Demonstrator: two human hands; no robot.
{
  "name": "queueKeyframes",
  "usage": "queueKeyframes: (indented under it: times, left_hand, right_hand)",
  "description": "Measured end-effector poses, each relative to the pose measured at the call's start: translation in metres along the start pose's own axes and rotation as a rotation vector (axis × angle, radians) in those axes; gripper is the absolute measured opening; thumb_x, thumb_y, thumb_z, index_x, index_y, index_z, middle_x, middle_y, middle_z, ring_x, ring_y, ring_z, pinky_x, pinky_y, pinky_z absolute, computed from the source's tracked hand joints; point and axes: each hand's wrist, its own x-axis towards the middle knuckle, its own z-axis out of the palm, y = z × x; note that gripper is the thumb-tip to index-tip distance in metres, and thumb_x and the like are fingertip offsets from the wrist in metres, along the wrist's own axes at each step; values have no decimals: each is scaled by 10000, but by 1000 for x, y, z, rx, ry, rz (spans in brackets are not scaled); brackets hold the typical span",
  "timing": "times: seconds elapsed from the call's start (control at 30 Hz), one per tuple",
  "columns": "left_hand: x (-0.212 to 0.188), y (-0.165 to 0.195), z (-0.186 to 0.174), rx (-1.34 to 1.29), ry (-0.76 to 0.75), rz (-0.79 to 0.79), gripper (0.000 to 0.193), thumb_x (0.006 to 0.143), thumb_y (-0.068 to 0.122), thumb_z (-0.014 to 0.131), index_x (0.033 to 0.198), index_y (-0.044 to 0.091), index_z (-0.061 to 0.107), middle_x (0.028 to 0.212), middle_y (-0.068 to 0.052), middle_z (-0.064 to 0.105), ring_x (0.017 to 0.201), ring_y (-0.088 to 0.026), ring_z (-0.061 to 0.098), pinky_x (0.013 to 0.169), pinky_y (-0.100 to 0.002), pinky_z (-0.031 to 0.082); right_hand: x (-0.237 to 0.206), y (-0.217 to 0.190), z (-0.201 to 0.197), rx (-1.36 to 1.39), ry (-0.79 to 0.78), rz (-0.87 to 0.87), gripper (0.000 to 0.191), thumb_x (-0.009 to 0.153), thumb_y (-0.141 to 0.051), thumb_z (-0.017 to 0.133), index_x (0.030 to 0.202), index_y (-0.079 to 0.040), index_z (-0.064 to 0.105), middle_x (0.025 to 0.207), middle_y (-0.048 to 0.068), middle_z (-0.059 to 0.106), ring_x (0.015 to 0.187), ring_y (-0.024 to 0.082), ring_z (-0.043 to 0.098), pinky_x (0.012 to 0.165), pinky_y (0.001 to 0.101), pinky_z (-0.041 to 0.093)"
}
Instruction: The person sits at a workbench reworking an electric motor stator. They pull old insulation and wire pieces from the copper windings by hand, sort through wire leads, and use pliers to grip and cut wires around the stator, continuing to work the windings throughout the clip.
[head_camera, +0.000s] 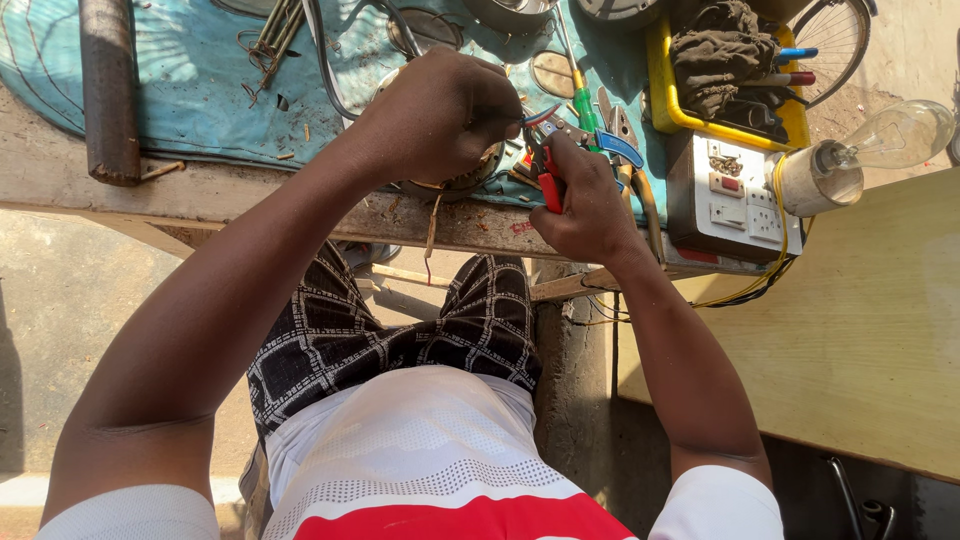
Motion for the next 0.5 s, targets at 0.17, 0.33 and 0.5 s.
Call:
queueKeyframes:
  times: [0.17, 0.33, 0.5]
  left_hand:
    - [0, 0, -1, 8, 8, -1, 70, 927, 108, 770, 975, 69, 803, 847, -92, 760, 717, -224, 736, 642, -396, 560]
    - [0, 1, -2, 21, 26, 12, 63, 920, 98, 776, 971, 72, 801, 839, -93, 755, 717, -233, 733, 636, -401, 551]
    - [-1, 1, -4, -17, 35, 5, 75, 902, 64, 774, 972, 66, 800, 836, -92, 747, 714, -237, 729, 636, -394, 547]
  right_hand:
    - [2, 2, 3, 47, -3, -18, 317, 707, -12, 642, 933, -23, 420, 716, 111, 440, 608, 237, 396, 578, 365, 387]
    - [4, 3, 8, 76, 16, -18, 287, 727, 6, 630, 934, -18, 432, 678, 107, 414, 611, 224, 369, 573, 359, 376]
    - [5, 6, 10, 117, 9, -10, 256, 720, 8, 619, 929, -22, 474, 661, 99, 459, 609, 191, 409, 578, 340, 394]
